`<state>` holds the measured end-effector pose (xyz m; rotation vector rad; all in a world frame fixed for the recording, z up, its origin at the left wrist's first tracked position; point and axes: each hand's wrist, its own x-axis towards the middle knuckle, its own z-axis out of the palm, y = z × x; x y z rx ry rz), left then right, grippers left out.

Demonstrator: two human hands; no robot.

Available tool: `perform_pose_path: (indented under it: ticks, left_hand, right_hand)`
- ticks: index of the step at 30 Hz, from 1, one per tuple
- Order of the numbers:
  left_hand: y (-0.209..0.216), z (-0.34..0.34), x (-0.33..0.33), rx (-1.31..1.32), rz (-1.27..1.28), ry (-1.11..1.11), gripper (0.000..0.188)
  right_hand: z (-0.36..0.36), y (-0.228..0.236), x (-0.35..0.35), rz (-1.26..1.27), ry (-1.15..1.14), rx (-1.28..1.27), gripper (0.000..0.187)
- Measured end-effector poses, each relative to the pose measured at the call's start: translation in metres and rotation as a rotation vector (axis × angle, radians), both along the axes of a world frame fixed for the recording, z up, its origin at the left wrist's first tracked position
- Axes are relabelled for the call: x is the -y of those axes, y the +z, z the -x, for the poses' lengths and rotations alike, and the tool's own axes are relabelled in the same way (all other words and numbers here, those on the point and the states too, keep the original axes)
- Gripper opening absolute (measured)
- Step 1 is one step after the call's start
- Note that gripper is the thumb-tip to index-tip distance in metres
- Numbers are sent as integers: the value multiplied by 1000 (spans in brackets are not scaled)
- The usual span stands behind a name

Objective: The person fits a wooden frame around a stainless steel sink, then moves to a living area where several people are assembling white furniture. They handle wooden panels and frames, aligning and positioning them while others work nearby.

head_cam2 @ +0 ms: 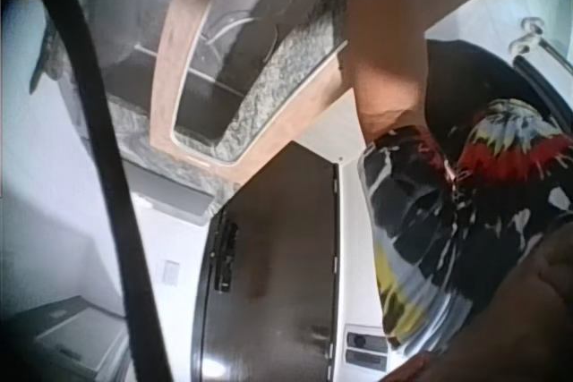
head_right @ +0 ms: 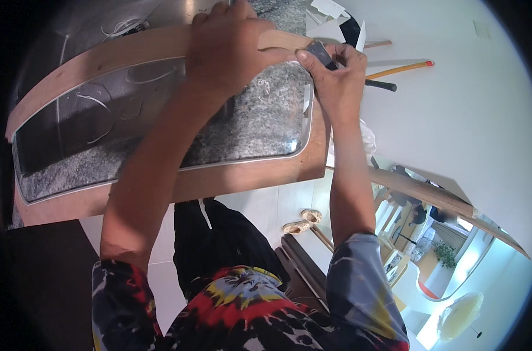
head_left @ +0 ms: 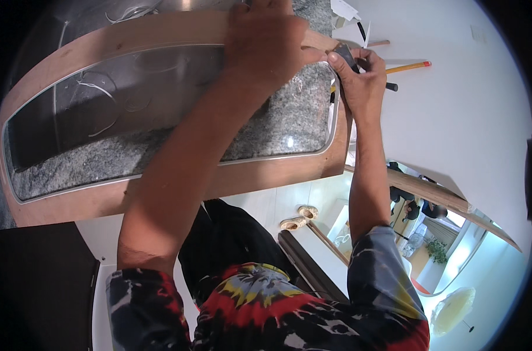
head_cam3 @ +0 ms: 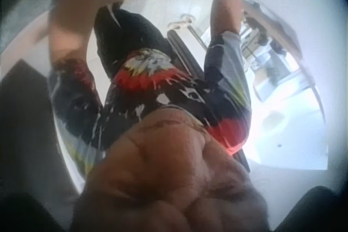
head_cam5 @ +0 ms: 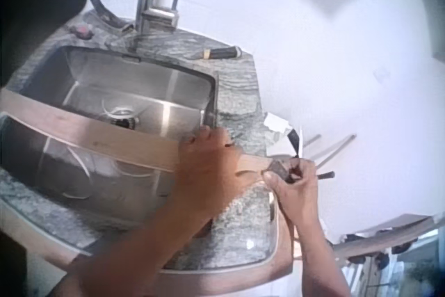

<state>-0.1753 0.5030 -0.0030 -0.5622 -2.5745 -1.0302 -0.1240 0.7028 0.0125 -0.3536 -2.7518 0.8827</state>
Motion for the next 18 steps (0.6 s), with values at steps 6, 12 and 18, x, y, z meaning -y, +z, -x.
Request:
perform_pose_path:
  ticks: [6,12,18]
  left_hand:
    - [0,3,9,27,-6,-50,37]
    - [3,0,6,72,-21,-81,30]
    - [3,2,11,112,-8,-86,19]
  right_hand:
    - [-30,-12,-13,172,-87,-41,62]
    - [-25,6,7,80,-82,24,60]
    - [-61,-8,12,262,-128,-55,55]
